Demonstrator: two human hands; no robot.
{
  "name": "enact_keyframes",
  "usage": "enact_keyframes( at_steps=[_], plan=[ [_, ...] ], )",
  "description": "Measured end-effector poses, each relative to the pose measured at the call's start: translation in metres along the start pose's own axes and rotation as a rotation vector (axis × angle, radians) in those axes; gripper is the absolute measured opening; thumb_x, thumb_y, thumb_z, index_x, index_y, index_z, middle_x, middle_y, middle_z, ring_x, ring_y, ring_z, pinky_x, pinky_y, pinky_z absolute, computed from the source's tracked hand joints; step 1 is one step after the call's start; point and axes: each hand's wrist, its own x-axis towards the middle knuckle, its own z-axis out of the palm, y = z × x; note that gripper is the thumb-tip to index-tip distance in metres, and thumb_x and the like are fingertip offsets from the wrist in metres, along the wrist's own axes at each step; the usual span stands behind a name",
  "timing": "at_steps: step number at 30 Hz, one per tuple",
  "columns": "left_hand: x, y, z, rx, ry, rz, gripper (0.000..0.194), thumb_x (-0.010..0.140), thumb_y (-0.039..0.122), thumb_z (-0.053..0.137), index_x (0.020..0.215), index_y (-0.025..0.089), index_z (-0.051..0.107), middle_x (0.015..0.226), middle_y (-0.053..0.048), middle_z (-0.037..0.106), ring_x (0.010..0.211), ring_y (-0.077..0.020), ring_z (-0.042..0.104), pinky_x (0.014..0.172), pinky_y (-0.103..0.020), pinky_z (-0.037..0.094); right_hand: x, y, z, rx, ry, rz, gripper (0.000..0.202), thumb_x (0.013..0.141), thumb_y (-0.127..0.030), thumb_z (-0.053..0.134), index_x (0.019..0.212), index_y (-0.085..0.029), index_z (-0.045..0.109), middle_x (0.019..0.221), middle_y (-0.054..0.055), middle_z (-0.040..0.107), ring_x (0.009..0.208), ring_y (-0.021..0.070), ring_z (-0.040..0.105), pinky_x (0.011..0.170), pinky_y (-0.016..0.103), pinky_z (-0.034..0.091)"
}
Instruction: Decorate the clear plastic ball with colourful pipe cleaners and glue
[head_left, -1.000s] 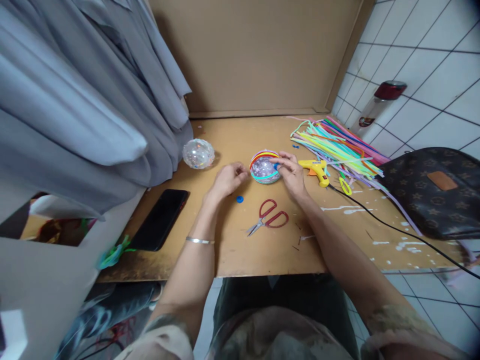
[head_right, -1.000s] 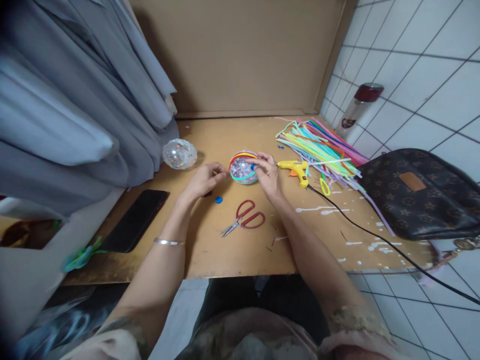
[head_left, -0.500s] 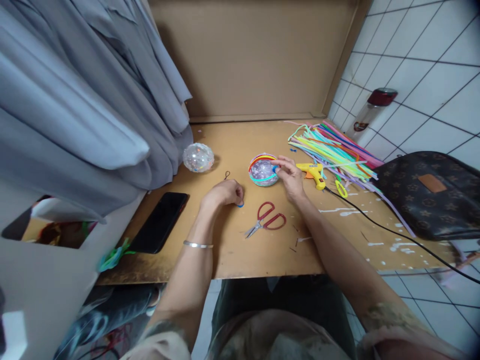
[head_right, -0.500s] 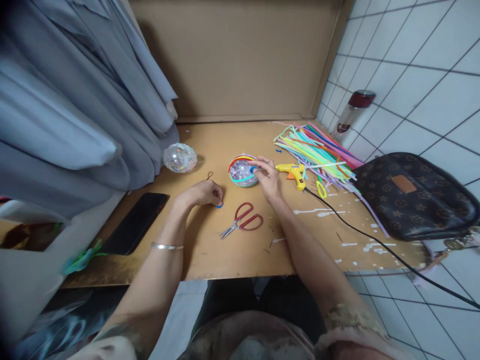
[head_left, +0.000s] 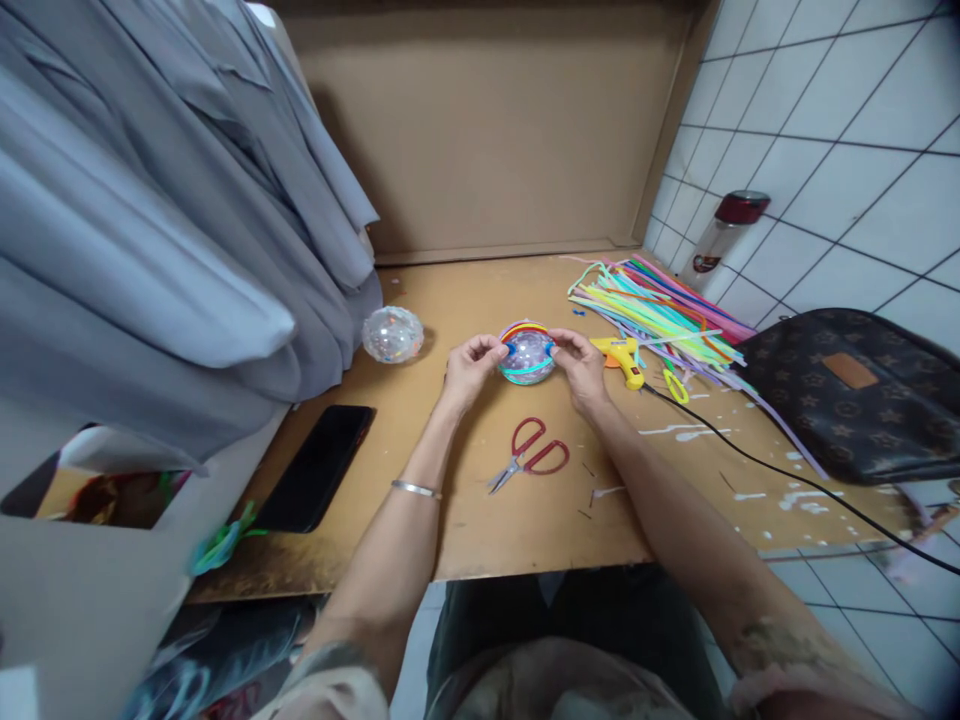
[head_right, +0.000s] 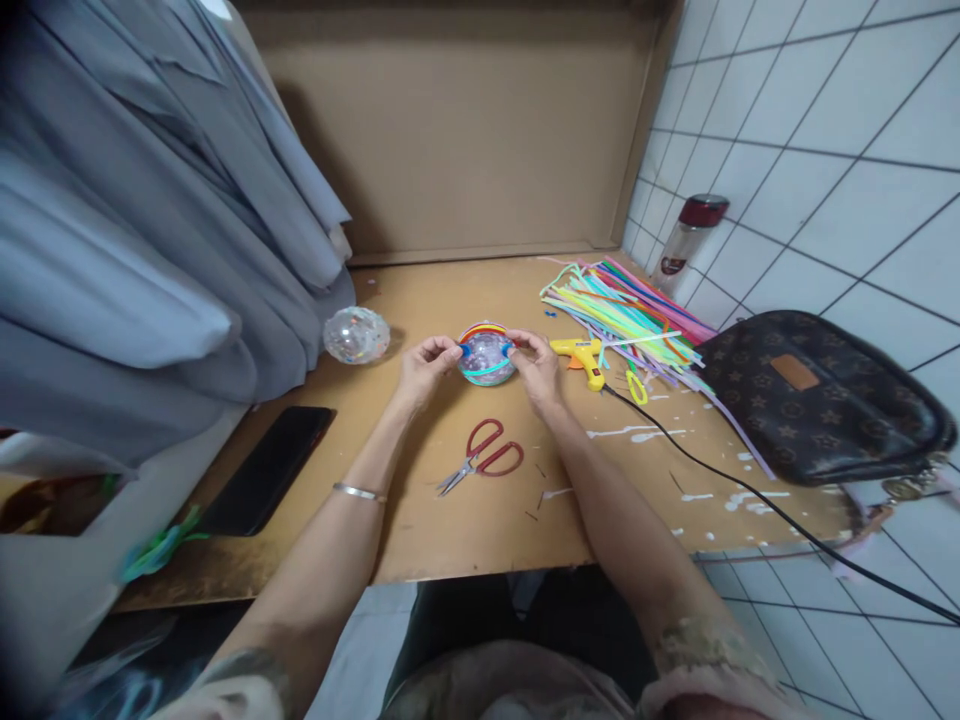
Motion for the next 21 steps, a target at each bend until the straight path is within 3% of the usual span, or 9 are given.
enact_keyframes(
  at_steps=[5,10,14,21],
  plan=[
    [-0.004,-0.011,-0.007,0.076,0.041,0.051,0.037,0.065,0.052,0.08,0.068,0.019,0.063,0.084,-0.003,0.065,0.082,-0.0151,0.06,0.08,-0.028,0.049,0.001,-0.001,-0.001,-0.018,0.0,0.03,0.026,0.065,-0.033,0.071,0.089,-0.023,0.069,0.098,0.004,0.068,0.093,0.0194,0.063,0.091,0.037,0.051],
    [-0.005,-0.014,-0.008,0.169,-0.032,0.045,0.033,0.071,0.049,0.077,0.07,0.018,0.065,0.123,-0.011,0.063,0.122,-0.024,0.057,0.108,-0.038,0.039,0.003,0.0,-0.004,-0.049,-0.002,0.023,0.025,0.065,-0.035,0.07,0.087,-0.022,0.066,0.094,0.003,0.067,0.09,0.0191,0.062,0.091,0.038,0.05],
    [-0.006,-0.016,-0.006,0.201,-0.033,0.037,0.03,0.075,0.045,0.075,0.071,0.017,0.066,0.127,-0.013,0.061,0.129,-0.0255,0.053,0.11,-0.039,0.038,0.003,0.002,-0.004,-0.06,0.005,0.023,0.025,0.066,-0.036,0.071,0.085,-0.022,0.064,0.093,0.003,0.067,0.09,0.019,0.062,0.089,0.037,0.051],
    [-0.009,-0.02,0.0,0.19,0.038,0.095,0.02,0.076,0.035,0.073,0.073,0.016,0.067,0.119,-0.013,0.063,0.125,-0.0252,0.055,0.111,-0.041,0.036,0.001,0.002,-0.002,-0.083,0.026,0.009,0.024,0.067,-0.038,0.071,0.082,-0.022,0.062,0.099,0.004,0.066,0.089,0.0182,0.062,0.086,0.035,0.052]
  ],
)
